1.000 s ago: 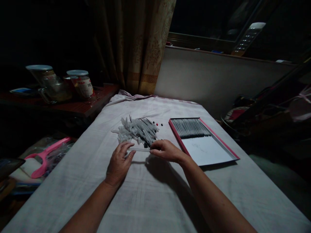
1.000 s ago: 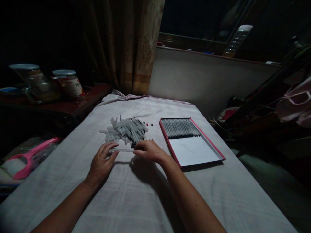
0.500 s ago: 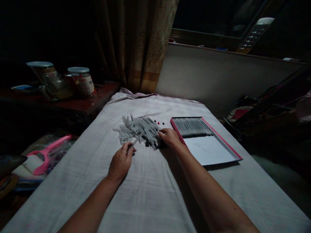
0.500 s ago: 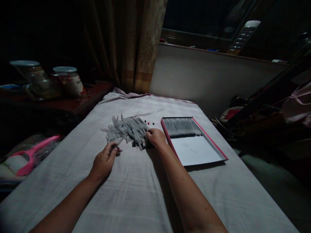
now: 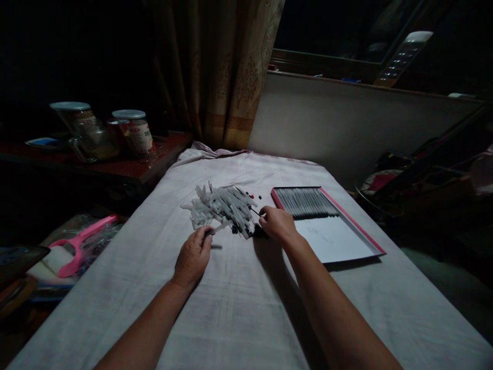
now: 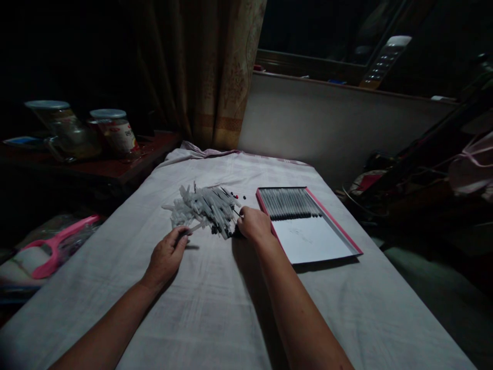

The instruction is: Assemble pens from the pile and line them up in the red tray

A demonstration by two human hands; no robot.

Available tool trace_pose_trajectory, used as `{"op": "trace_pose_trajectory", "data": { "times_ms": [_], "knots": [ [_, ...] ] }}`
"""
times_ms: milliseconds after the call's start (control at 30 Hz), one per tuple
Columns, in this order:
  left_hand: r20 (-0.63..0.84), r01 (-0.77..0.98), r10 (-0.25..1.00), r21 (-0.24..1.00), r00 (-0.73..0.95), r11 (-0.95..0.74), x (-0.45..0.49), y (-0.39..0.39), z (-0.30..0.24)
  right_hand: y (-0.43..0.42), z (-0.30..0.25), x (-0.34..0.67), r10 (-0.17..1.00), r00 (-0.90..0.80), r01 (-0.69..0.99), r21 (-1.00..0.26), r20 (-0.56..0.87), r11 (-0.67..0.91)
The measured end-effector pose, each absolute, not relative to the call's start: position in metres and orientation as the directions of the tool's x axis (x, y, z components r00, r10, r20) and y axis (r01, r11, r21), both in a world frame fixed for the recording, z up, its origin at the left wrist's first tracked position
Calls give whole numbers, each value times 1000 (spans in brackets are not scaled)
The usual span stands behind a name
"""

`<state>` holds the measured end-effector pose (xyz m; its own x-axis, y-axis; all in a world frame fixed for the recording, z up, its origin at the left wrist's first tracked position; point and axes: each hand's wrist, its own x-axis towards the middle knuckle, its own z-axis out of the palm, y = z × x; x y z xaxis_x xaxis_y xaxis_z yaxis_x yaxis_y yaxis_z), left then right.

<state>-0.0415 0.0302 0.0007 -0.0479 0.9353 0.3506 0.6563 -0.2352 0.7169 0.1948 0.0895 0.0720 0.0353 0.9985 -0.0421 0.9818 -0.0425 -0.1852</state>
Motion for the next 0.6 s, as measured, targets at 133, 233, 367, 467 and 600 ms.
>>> {"op": "trace_pose_trajectory", "data": {
  "times_ms": [133, 233, 367, 467, 600],
  "knots": [
    [404, 669, 914, 692, -45, -273, -42, 30, 1, 60, 66, 214, 990, 70, 657, -752, 120, 45],
    [410, 674, 911, 683, -35, -282, -43, 30, 1, 45, 64, 219, 987, 102, 244, -965, 122, 94],
    [416, 680, 909, 677, -37, -282, -44, 29, 2, 37, 72, 217, 991, 96, 58, -994, 95, 89],
    [424, 684, 905, 667, -22, -296, -44, 28, 3, 36, 78, 213, 994, 63, 63, -995, 86, 82],
    [448, 691, 894, 640, 18, -335, -42, 27, 2, 37, 79, 210, 995, 59, 14, -997, 75, 75]
  ]
}}
